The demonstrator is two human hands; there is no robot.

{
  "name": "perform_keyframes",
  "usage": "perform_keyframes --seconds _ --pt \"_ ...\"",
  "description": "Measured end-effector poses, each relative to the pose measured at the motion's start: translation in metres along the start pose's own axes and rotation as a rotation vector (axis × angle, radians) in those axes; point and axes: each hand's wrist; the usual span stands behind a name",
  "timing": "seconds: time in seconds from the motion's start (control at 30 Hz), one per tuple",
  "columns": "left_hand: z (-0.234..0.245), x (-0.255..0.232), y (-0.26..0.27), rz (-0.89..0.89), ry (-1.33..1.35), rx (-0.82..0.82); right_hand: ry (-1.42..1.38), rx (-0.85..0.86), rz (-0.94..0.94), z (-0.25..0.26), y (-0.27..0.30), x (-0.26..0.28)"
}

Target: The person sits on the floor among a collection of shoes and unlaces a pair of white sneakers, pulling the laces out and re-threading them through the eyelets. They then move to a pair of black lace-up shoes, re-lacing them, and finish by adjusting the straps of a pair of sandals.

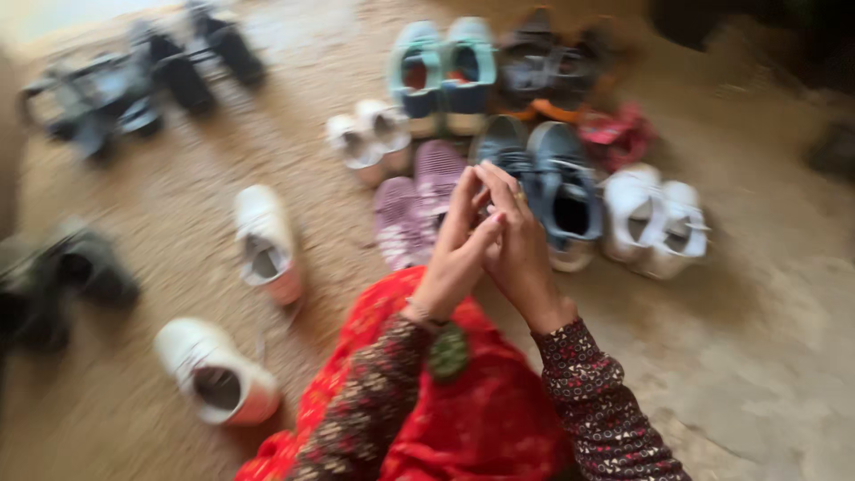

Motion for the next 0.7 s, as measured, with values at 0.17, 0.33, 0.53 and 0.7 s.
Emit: perform_keyframes --seconds 0.17,0.33,0.53,0.7 --pt "0.124 -0.134 0.13 0.106 -0.254 -0.139 -0.211 0.27 0.283 -0.096 -0.044 0.108" --pt "0.204 -0.18 0.288 0.346 -0.895 -0.548 -0.1 0.765 0.26 -0.221 -0.046 0.157" --pt "0.25 -0.156 0.369 0.87 -1.317 -0.557 0.191 0.679 0.517 -0.304 -0.02 0.128" --pt "0.254 -0.118 0.33 1.052 -1.342 -0.621 0.404 0.978 0.327 -0.322 -0.037 0.101"
Point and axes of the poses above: each hand's wrist, its own y-axis away from the middle knuckle, its own z-axis out of the back of the hand, x = y × z, and after that the axes turned 11 degrees about x, right-handed
